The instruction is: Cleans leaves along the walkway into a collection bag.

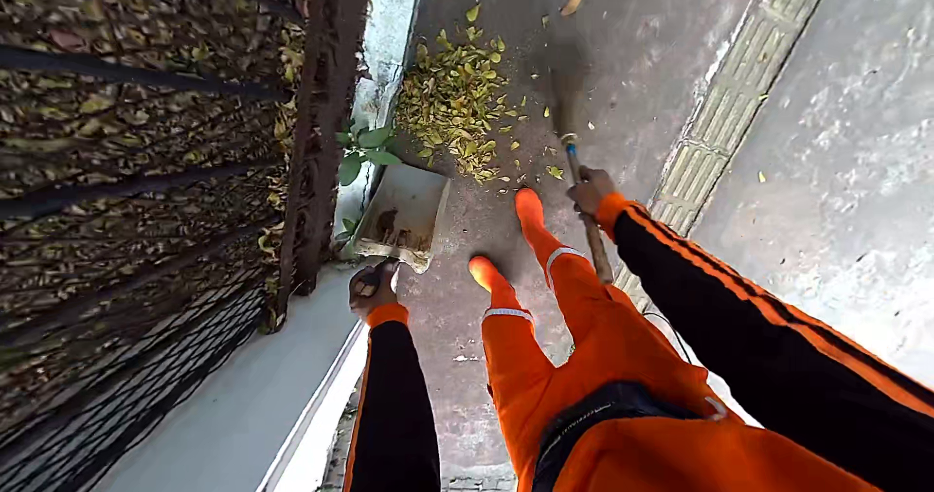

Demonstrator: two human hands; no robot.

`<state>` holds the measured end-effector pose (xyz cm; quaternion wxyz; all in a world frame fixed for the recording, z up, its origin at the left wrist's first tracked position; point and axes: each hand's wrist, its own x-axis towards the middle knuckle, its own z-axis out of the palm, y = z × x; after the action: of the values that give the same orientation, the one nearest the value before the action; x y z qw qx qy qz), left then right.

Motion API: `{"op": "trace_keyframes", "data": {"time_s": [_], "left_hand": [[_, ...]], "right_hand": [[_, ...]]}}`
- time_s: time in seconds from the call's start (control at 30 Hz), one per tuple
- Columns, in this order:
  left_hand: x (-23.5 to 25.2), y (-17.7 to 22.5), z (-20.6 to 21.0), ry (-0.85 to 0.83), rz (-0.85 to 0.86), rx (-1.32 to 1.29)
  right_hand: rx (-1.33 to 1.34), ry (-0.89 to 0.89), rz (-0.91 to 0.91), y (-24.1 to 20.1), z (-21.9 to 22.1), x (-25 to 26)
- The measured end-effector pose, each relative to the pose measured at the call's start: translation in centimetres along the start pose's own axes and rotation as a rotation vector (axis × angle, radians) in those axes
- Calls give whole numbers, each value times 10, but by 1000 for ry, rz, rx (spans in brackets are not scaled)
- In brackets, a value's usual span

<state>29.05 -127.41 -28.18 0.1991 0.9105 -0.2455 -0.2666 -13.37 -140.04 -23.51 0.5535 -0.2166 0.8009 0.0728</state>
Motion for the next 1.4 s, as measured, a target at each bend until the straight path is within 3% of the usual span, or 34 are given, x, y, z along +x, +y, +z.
{"op": "trace_keyframes", "data": {"time_s": [0.1,0.2,0.3,0.4,0.5,0.57,0.7,0.8,0.9,1.0,1.07,1.17,1.27,1.4], "left_hand": [[14,14,-6,-46,-17,55],[32,9,-9,-72,8,45],[41,-2,-14,-104,13,28],[43,-9,-21,-148,45,24],[48,-12,-31,-223,71,45],[52,-12,-33,-244,68,28],[55,-21,-36,-247,83,15],[55,-24,-43,-249,98,69],[54,-30,-45,-270,161,135],[51,-35,-39,-262,204,124],[47,-36,-40,-252,192,128],[46,-43,-41,-256,214,122],[46,-41,-44,-277,200,137],[46,-37,-40,-263,170,126]], "right_hand": [[-36,-143,-133,11,28,-32],[152,-176,-158,60,3,-93],[332,28,14,105,11,-132],[455,235,175,119,53,-90],[436,136,168,92,104,-50],[355,2,72,77,139,-60],[537,-118,-14,97,157,-161],[786,-6,144,121,175,-210],[878,139,322,107,208,-181],[832,-19,287,64,240,-142],[798,-163,183,36,257,-155],[811,-281,86,43,243,-201],[853,-214,92,80,209,-239],[748,26,215,73,211,-194]]}}
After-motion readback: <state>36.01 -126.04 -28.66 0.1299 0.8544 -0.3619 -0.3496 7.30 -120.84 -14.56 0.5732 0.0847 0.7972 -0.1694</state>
